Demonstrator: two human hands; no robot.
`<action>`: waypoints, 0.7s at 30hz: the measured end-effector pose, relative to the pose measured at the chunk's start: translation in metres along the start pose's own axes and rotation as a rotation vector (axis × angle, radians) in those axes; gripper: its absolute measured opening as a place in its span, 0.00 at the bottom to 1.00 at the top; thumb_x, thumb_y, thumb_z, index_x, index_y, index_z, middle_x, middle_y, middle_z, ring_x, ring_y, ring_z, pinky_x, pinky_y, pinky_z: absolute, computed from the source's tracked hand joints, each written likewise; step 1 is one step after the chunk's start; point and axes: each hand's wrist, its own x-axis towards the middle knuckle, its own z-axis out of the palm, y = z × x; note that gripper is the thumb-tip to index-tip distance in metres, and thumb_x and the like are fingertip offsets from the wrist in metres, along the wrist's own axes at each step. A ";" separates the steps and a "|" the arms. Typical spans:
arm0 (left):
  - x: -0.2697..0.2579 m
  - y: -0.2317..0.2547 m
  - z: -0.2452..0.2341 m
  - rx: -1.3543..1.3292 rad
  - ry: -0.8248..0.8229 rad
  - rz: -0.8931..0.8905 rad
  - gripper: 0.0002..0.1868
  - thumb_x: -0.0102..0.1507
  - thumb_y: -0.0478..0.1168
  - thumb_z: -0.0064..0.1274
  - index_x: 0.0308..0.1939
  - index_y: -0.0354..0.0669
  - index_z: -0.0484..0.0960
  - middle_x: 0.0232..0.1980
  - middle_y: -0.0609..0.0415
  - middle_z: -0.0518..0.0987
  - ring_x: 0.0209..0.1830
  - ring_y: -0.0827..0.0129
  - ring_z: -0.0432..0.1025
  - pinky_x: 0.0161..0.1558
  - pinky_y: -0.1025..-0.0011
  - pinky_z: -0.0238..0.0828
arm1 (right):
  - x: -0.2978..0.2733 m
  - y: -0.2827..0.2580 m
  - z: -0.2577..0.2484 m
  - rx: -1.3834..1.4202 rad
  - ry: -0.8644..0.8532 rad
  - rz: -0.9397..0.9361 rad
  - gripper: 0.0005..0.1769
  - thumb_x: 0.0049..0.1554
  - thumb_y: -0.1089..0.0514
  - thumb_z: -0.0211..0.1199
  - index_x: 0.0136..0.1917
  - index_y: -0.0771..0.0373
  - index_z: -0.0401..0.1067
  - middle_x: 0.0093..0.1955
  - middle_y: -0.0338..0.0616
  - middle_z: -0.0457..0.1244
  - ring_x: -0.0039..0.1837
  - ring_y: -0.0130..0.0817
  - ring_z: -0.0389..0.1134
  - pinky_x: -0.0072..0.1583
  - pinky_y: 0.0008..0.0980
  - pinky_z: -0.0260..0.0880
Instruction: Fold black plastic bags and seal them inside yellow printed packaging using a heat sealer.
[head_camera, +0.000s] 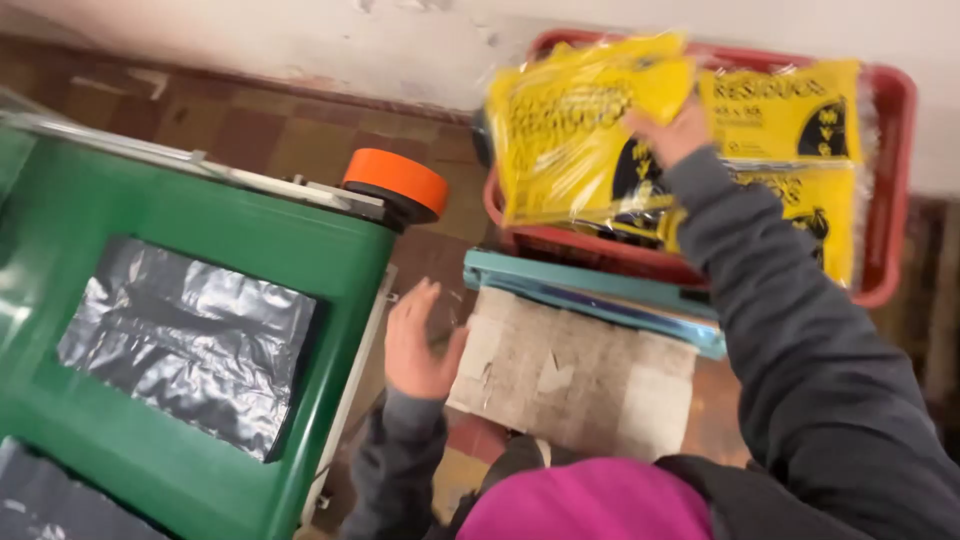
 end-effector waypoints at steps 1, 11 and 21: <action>-0.028 -0.017 0.000 0.022 0.016 -0.009 0.35 0.58 0.38 0.65 0.67 0.36 0.70 0.67 0.38 0.73 0.66 0.43 0.69 0.67 0.53 0.65 | 0.031 0.034 -0.047 0.014 -0.025 -0.001 0.26 0.54 0.59 0.73 0.64 0.59 0.69 0.56 0.36 0.70 0.53 0.27 0.72 0.55 0.33 0.76; -0.261 -0.108 -0.071 0.613 -0.077 -0.751 0.28 0.56 0.49 0.63 0.58 0.45 0.77 0.60 0.49 0.76 0.62 0.50 0.69 0.55 0.56 0.70 | 0.198 0.169 -0.031 -0.599 -0.431 -0.083 0.25 0.63 0.49 0.73 0.68 0.63 0.76 0.61 0.45 0.70 0.61 0.40 0.70 0.69 0.43 0.67; -0.278 -0.207 -0.141 0.914 -0.105 -0.844 0.45 0.51 0.52 0.66 0.70 0.46 0.68 0.76 0.51 0.64 0.80 0.53 0.51 0.69 0.40 0.54 | 0.034 0.137 0.155 -0.752 -0.658 -0.183 0.18 0.61 0.57 0.74 0.62 0.65 0.77 0.49 0.46 0.70 0.52 0.33 0.69 0.58 0.34 0.70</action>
